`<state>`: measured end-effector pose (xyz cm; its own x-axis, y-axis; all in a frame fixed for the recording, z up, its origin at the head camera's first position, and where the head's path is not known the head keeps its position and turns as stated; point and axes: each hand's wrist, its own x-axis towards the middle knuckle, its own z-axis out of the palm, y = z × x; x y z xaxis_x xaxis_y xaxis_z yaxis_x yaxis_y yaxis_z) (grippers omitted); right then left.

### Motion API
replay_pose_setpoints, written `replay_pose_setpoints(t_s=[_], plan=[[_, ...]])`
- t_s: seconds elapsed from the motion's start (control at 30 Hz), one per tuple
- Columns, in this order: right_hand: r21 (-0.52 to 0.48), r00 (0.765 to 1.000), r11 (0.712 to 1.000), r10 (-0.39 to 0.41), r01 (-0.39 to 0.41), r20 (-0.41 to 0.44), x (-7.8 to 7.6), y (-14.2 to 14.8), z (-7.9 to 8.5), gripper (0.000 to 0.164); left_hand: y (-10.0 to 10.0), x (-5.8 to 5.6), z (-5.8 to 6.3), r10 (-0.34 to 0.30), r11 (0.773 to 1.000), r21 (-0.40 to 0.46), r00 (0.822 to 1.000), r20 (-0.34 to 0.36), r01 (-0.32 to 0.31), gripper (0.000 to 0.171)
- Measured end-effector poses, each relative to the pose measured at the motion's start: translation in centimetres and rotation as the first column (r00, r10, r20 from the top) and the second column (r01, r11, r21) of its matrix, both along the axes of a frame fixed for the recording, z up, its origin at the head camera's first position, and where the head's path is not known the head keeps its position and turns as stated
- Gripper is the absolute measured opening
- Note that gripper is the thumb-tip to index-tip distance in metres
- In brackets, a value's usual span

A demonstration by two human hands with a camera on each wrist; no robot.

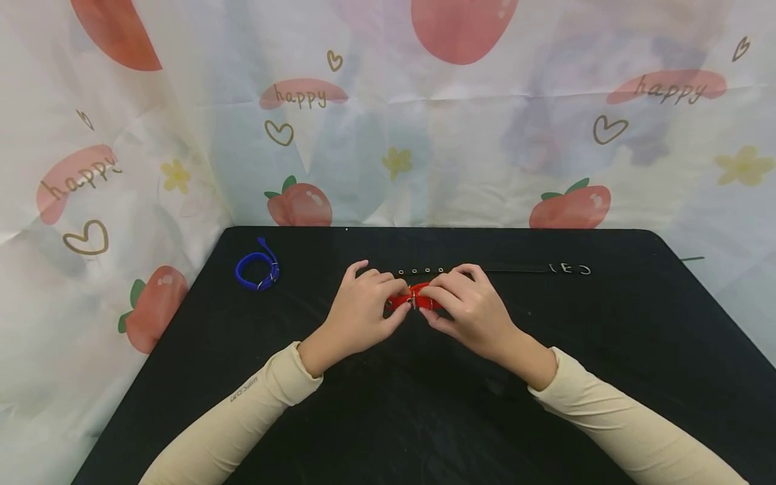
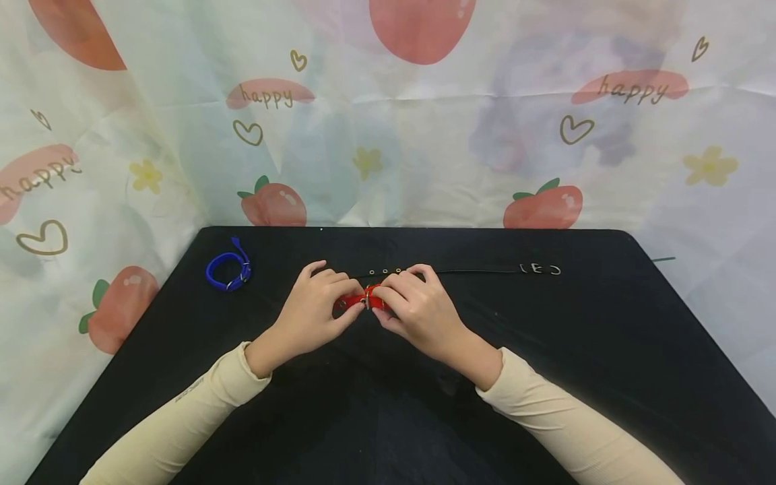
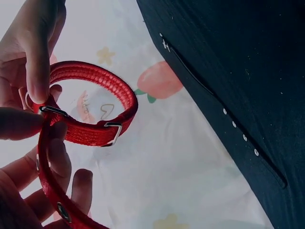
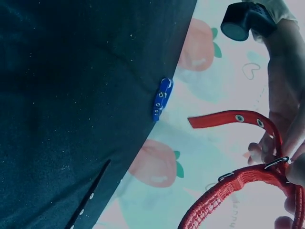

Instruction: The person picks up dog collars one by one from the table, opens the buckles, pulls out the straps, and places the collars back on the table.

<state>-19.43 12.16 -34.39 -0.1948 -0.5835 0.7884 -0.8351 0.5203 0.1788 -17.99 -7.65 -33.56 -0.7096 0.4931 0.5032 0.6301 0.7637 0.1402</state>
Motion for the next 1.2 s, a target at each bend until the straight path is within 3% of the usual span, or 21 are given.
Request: replay_pose_setpoints(t_s=[0.27,0.63,0.87,1.03,1.2], plan=[[0.015,1.000,1.000,0.013,-0.013,-0.009,0.1,0.0,0.1,0.029,-0.2,0.1,0.1,-0.022,1.000,0.022,1.000,0.018,0.021,0.006],[0.043,0.999,0.999,0.033,-0.032,-0.017,0.2,-0.1,0.2,0.031,0.1,0.1,0.0,0.029,0.998,-0.056,0.995,-0.093,-0.034,0.007],[0.063,1.000,0.998,-0.012,0.012,0.002,0.2,-0.3,0.2,0.032,0.7,0.6,-0.1,0.101,0.991,-0.062,0.969,-0.226,-0.118,0.006],[0.080,0.997,0.994,-0.072,0.070,0.022,0.3,-0.4,0.4,0.033,0.8,1.0,0.0,0.107,0.989,-0.066,0.942,-0.319,-0.135,0.012],[0.070,0.996,0.994,-0.085,0.083,0.026,0.3,-0.2,0.4,0.032,0.6,1.1,0.1,0.079,0.994,-0.047,0.945,-0.316,-0.099,0.017]])
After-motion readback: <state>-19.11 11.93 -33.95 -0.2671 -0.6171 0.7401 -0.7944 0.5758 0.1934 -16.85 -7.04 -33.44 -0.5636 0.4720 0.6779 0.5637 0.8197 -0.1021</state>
